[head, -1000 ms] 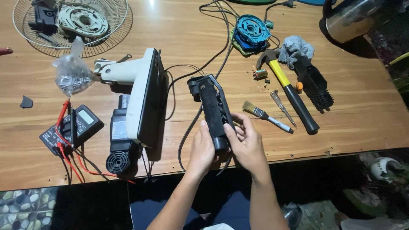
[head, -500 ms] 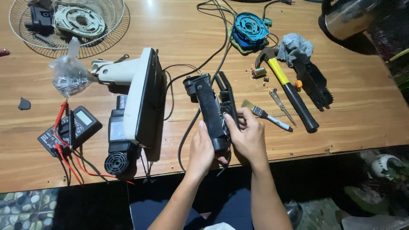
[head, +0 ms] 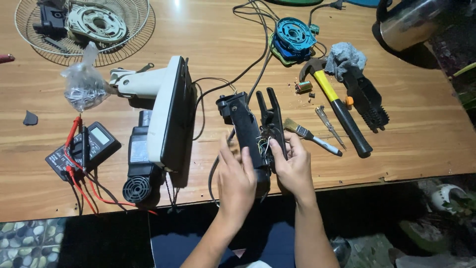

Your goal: The person uses a multimeter to test the electrical connections of a disassembled black power tool. They then use a screwdriver to remove screws from the tool's casing and separate the two halves of the housing to access the internal components.

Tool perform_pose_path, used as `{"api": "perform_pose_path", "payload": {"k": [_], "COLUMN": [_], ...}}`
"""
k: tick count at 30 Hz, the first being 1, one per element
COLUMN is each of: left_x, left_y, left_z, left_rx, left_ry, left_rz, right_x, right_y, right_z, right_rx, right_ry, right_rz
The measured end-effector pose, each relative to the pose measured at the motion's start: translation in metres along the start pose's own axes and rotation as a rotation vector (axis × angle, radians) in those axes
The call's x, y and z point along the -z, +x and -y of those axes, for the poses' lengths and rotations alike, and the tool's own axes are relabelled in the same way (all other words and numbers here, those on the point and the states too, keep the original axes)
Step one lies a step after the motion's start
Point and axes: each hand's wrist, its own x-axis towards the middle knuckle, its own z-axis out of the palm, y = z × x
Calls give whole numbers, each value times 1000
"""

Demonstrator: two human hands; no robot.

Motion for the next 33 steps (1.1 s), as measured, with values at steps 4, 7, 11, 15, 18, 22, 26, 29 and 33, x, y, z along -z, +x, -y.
{"api": "perform_pose_path", "payload": {"k": [4,7,11,15,18,22,26,29,33], "left_x": [15,24,-6,12,0,7,9,4,-3], "left_y": [12,28,43,31,23,29,44,66,93], "left_z": [-15,-19,37,-7,0,-6,-16,-10,-9], "left_rx": [-103,225,567,177,-298,-403,-294,-266,-192], "left_ry": [123,-218,-526,-171,59,524,75,-29,93], "left_rz": [-53,125,150,-100,-366,-451,-228,-163,-97], "right_x": [-2,0,1,2,-3,-6,-6,-7,-5], "right_y": [-6,-6,-9,-6,-7,-12,-11,-9,-8], "right_z": [8,-3,-2,-8,7,-10,-23,-23,-33], "right_rx": [44,33,20,14,15,8,-13,-13,-22], "right_ry": [35,46,124,187,201,177,205,240,272], "right_rz": [36,52,65,148,160,169,185,198,218]}}
